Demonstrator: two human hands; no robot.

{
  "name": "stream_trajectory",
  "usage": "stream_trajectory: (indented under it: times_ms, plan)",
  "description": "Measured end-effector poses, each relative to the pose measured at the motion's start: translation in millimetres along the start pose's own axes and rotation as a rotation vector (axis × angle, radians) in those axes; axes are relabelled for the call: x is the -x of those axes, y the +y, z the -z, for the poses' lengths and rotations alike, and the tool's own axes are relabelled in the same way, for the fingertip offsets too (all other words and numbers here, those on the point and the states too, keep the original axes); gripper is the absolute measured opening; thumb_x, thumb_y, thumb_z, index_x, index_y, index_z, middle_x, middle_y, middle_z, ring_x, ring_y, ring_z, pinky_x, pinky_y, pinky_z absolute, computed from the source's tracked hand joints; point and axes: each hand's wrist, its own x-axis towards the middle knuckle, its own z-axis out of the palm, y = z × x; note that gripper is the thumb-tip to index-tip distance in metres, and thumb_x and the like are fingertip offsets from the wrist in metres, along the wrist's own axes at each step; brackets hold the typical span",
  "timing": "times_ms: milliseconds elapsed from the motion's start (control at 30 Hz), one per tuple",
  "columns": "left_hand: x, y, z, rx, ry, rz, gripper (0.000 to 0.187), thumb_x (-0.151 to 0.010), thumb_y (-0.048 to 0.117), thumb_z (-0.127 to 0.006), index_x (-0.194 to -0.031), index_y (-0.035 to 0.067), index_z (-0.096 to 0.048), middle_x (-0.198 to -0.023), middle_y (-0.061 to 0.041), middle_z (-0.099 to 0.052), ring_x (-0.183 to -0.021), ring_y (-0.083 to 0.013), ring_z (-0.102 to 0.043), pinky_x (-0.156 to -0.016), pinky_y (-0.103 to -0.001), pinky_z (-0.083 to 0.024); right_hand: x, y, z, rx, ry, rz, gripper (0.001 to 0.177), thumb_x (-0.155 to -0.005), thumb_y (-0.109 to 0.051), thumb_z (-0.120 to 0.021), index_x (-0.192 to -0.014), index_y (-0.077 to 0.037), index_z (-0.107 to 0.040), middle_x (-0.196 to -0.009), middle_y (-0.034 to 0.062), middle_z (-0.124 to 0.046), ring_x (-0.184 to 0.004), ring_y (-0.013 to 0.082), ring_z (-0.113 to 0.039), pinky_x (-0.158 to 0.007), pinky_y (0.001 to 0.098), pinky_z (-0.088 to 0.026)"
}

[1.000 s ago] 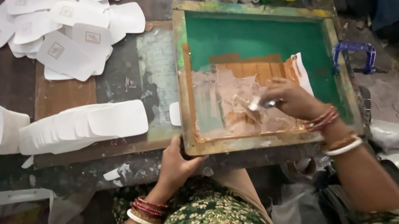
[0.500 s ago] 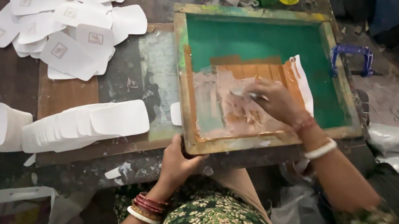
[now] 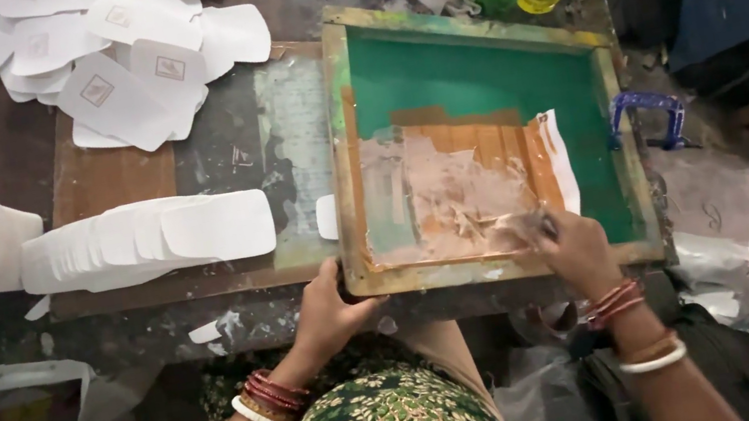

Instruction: The person performs screen printing on small white plastic items. They place an item on a wooden board, apply ink to a screen using a squeegee, and pull the ink across to print a design. The printed items are then moved to a pile on the table.

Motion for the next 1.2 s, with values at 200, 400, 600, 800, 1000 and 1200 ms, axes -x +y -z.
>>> stream_trajectory:
  times_ms: [200, 400, 600, 800, 1000, 1200]
  plan:
    - [-1, 0, -2, 0.011, 0.016, -0.010, 0.062, -0.068, 0.027, -0.090, -0.115, -0.001, -0.061, -0.100, -0.020, -0.077, -0.095, -0.0308, -0.078, -0.081, -0.039, -0.060, -21, -65, -56, 0.135, 0.330, -0.296, 0.035, -0.088, -0.032, -0.074, -0.100, 0.000, -0.068, -0.092, 0.0285, -0.070, -0.085, 0.0485, -0.068, -0.073, 0.0549, -0.053]
    - [-1, -10, -2, -0.020, 0.008, -0.055, 0.064, -0.069, 0.030, -0.090, -0.115, -0.001, -0.059, -0.101, -0.021, -0.076, -0.098, -0.0347, -0.076, -0.083, -0.041, -0.058, -56, -98, -44, -0.075, 0.323, -0.207, 0.025, -0.089, -0.019, -0.069, -0.105, 0.000, -0.068, -0.091, 0.0270, -0.070, -0.084, 0.0434, -0.069, -0.073, 0.0513, -0.053]
    - [-1, -13, -3, -0.046, -0.006, -0.012, 0.064, -0.069, 0.033, -0.090, -0.112, -0.001, -0.058, -0.100, -0.023, -0.075, -0.098, -0.0376, -0.074, -0.082, -0.043, -0.058, -18, -91, -38, -0.102, 0.348, 0.374, 0.036, -0.084, 0.005, -0.060, -0.116, -0.006, -0.071, -0.109, 0.0197, -0.072, -0.099, 0.0388, -0.069, -0.084, 0.0439, -0.055]
    - [-1, -2, -1, -0.015, 0.003, -0.042, 0.067, -0.069, 0.033, -0.088, -0.118, -0.001, -0.057, -0.102, -0.022, -0.075, -0.099, -0.0385, -0.073, -0.084, -0.043, -0.057, -29, -75, -22, 0.004, 0.230, 0.325, 0.031, -0.081, 0.000, -0.066, -0.109, -0.011, -0.074, -0.098, 0.0147, -0.073, -0.094, 0.0365, -0.068, -0.084, 0.0452, -0.051]
    - [1, 4, 2, -0.012, -0.003, -0.060, 0.066, -0.070, 0.031, -0.090, -0.118, -0.001, -0.059, -0.104, -0.022, -0.076, -0.101, -0.0356, -0.075, -0.085, -0.041, -0.058, -101, -68, -15, 0.064, 0.179, 0.379, 0.021, -0.091, -0.009, -0.067, -0.111, -0.013, -0.072, -0.101, 0.0124, -0.072, -0.098, 0.0345, -0.067, -0.089, 0.0468, -0.050]
    - [0, 1, -1, -0.011, 0.019, -0.035, 0.066, -0.068, 0.029, -0.090, -0.118, -0.001, -0.060, -0.102, -0.021, -0.077, -0.098, -0.0341, -0.076, -0.083, -0.040, -0.058, -58, -95, 7, 0.074, -0.232, 0.627, 0.029, -0.078, -0.002, -0.068, -0.101, -0.018, -0.078, -0.098, 0.0036, -0.077, -0.101, 0.0247, -0.068, -0.104, 0.0492, -0.043]
